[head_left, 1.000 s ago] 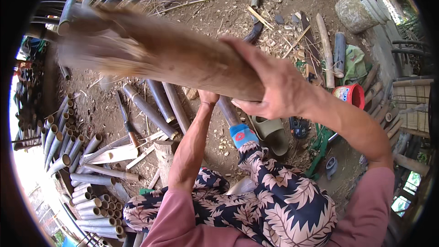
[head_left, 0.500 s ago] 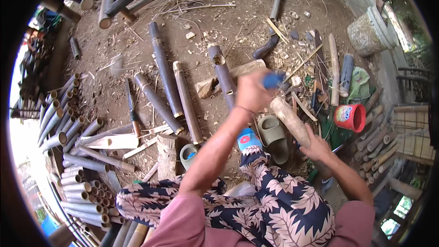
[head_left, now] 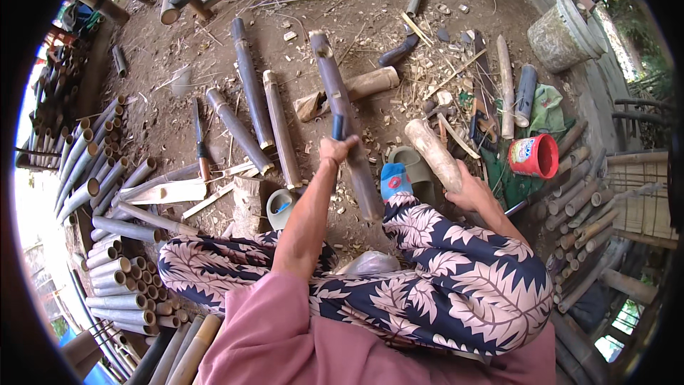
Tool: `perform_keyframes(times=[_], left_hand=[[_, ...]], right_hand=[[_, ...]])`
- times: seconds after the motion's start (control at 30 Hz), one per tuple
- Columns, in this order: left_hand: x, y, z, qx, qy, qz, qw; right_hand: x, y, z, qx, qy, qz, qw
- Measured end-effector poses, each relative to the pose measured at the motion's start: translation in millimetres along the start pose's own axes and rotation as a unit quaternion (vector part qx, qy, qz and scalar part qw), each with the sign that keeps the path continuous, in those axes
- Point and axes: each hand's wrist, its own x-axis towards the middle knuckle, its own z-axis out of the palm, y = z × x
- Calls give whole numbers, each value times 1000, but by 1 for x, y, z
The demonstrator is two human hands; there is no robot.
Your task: The person carves a bamboo pole using a machete and a chisel to create a notch, then uses a wooden mallet to drive the chisel into a second bamboo pole to create another notch.
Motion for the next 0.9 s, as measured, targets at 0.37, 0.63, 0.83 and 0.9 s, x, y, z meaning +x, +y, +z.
perform_keyframes(times=[0.37, 0.63, 0.83, 0.9], left_hand=[[-44, 91, -29, 132, 53, 305, 942], [-156, 149, -37, 335, -81, 625, 701], [-106, 50, -43, 527, -197, 444, 698], [-103, 32, -33, 546, -214, 441, 679]], right_hand=[[15, 56, 82, 44, 154, -14, 987], [57, -86, -42, 710, -210, -112, 663], [68, -46, -29, 645, -1, 44, 763], [63, -31, -28, 607, 5, 53, 793]])
